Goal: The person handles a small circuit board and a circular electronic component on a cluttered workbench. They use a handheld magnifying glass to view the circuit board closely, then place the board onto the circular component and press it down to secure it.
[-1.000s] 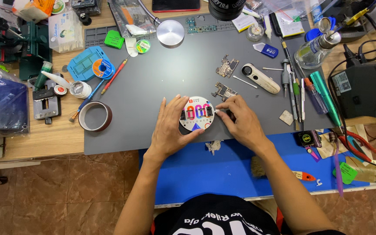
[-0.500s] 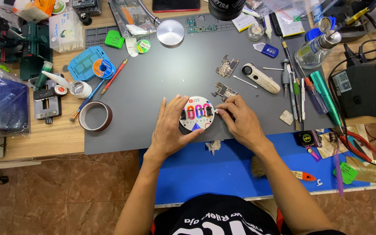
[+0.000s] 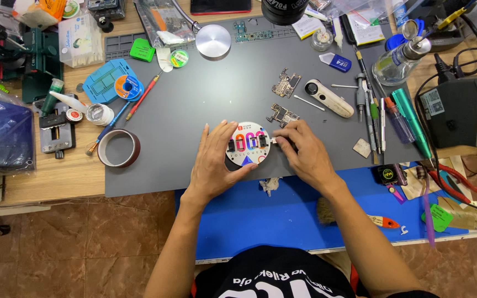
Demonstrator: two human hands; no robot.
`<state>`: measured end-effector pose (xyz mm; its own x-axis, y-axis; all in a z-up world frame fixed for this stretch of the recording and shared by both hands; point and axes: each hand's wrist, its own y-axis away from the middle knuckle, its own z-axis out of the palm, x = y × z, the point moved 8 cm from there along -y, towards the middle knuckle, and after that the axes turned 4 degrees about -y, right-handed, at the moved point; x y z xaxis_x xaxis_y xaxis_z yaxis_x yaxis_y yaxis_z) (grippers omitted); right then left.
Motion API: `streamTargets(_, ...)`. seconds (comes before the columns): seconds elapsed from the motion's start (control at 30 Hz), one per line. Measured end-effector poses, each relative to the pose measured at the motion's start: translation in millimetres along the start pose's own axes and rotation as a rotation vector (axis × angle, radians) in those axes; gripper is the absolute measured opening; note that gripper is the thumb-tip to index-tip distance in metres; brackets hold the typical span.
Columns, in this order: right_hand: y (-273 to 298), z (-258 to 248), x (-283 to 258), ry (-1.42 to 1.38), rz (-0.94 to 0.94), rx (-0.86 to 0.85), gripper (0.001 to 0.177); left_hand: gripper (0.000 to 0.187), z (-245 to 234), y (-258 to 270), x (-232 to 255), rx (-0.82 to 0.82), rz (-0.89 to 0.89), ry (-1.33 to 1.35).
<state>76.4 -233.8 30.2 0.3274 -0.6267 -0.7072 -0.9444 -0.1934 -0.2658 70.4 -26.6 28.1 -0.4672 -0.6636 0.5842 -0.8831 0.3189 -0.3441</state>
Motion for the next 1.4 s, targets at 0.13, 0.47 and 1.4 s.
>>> streamTargets(0.13, 1, 3, 7, -0.081, 0.012, -0.01, 0.019, 0.094, -2, -2, 2, -0.019, -0.008, 0.002)
streamTargets(0.47, 0, 4, 13, -0.078, 0.056, -0.006, 0.019, 0.096, -2, -3, 1, -0.024, -0.022, -0.002)
streamTargets(1.4, -6, -25, -4, -0.169, -0.167, 0.202, 0.044, 0.092, -2, 1, 0, 0.011, -0.027, 0.124)
